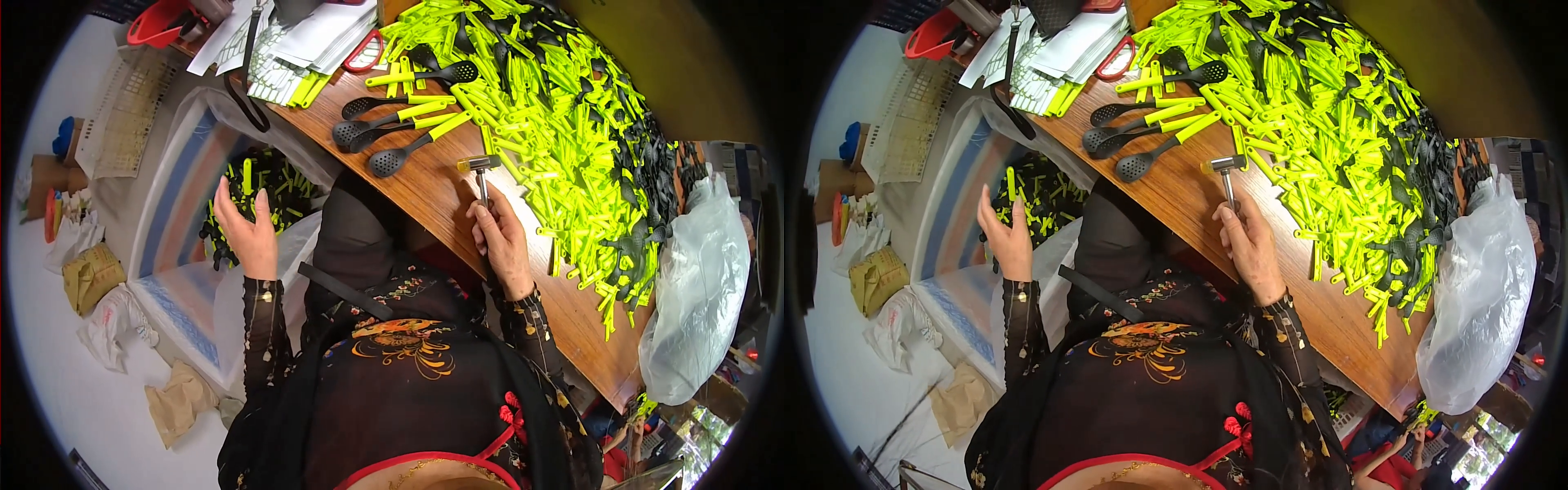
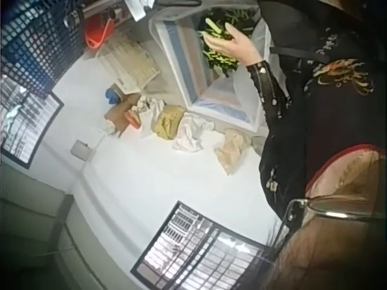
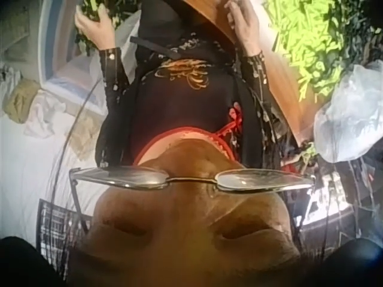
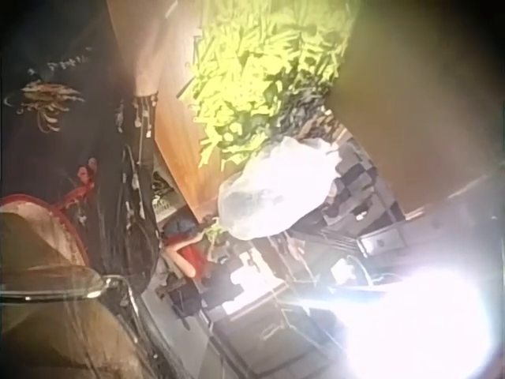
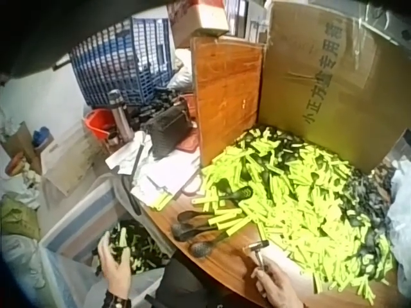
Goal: The person assembles small yellow plastic handles and black plastic heads into finished components by hand, using a small hammer to secure them.
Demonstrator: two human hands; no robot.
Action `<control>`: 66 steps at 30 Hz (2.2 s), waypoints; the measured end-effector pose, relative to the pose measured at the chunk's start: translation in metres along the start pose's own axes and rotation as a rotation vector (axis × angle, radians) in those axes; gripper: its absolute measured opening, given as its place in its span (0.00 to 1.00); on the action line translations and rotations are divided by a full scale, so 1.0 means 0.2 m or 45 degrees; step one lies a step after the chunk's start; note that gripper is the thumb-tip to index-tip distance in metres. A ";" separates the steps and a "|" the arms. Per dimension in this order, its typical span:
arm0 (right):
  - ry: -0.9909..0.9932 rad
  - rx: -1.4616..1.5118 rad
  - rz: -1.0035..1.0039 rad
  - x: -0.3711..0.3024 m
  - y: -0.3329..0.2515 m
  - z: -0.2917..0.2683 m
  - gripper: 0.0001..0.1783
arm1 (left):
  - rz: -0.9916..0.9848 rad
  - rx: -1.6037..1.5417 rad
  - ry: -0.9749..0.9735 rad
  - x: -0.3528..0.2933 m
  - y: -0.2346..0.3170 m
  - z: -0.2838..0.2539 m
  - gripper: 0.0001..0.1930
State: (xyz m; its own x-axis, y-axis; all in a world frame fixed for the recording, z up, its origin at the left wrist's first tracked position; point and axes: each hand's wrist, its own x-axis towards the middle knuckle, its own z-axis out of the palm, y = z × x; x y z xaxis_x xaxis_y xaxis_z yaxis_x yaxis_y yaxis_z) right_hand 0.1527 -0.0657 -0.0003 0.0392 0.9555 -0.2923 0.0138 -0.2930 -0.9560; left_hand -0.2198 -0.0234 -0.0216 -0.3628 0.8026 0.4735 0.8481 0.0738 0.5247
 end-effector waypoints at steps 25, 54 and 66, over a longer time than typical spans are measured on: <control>0.088 0.450 -0.212 0.00 -0.15 0.12 0.23 | -0.438 -1.637 -1.453 -0.22 0.89 0.11 0.16; -0.082 -0.787 -0.748 0.06 -0.12 0.03 0.31 | -0.937 -1.428 -1.417 -0.32 0.48 0.24 0.07; -0.052 -0.530 -0.279 0.04 -0.14 0.06 0.23 | -0.948 -1.462 -1.428 -0.35 0.53 0.19 0.09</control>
State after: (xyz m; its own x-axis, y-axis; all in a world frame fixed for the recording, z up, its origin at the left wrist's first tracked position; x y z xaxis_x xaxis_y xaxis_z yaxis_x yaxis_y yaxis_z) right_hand 0.1415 -0.0504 0.0235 -0.0485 0.9945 -0.0931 0.4168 -0.0645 -0.9067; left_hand -0.0907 -0.0486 -0.0260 0.3228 0.8138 -0.4833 -0.2103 0.5595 0.8017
